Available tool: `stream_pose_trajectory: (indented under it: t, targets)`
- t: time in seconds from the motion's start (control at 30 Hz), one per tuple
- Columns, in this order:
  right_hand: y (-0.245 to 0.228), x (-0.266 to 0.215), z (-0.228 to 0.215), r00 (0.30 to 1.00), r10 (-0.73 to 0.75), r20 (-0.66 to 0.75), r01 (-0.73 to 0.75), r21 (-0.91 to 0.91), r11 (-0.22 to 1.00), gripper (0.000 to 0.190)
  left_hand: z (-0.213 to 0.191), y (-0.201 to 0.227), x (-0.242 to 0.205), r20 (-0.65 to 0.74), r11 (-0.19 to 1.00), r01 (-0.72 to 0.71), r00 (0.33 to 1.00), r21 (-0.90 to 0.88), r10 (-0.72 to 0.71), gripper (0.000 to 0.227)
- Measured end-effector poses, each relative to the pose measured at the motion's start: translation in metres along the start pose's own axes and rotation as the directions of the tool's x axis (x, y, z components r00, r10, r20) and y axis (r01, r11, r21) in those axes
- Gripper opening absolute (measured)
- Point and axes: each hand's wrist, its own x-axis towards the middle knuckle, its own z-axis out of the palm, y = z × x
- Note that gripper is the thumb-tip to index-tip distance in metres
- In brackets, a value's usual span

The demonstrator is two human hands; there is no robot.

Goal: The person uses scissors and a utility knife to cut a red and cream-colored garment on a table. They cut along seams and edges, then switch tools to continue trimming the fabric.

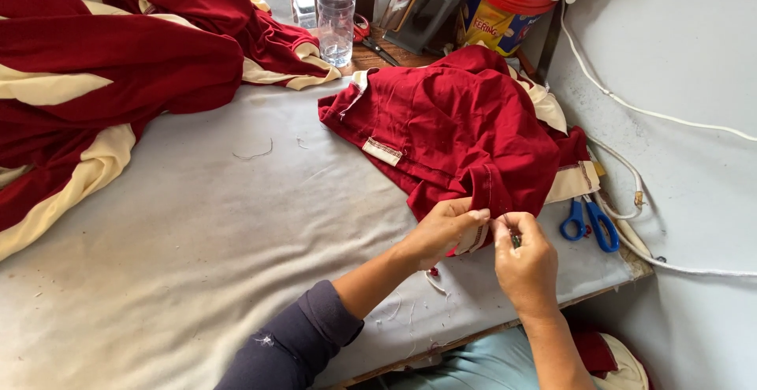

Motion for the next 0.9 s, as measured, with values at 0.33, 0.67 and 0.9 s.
stream_pose_trajectory:
  t: [0.33, 0.67, 0.9]
  targets:
    - [-0.030, -0.001, -0.010, 0.943, 0.262, 0.205, -0.305, 0.220, 0.926, 0.018, 0.007, 0.019, -0.006, -0.121, 1.000, 0.007, 0.993, -0.029, -0.011, 0.028]
    - [-0.029, 0.000, -0.013, 0.939, 0.338, -0.068, -0.312, 0.251, 0.916, 0.018, -0.003, 0.008, -0.002, 0.052, 0.912, 0.169, 0.978, 0.374, -0.202, 0.025]
    - [-0.028, -0.002, -0.008, 0.964, 0.265, 0.011, -0.260, 0.226, 0.939, 0.019, -0.013, 0.003, 0.012, -0.155, 0.971, 0.132, 0.974, -0.198, -0.164, 0.021]
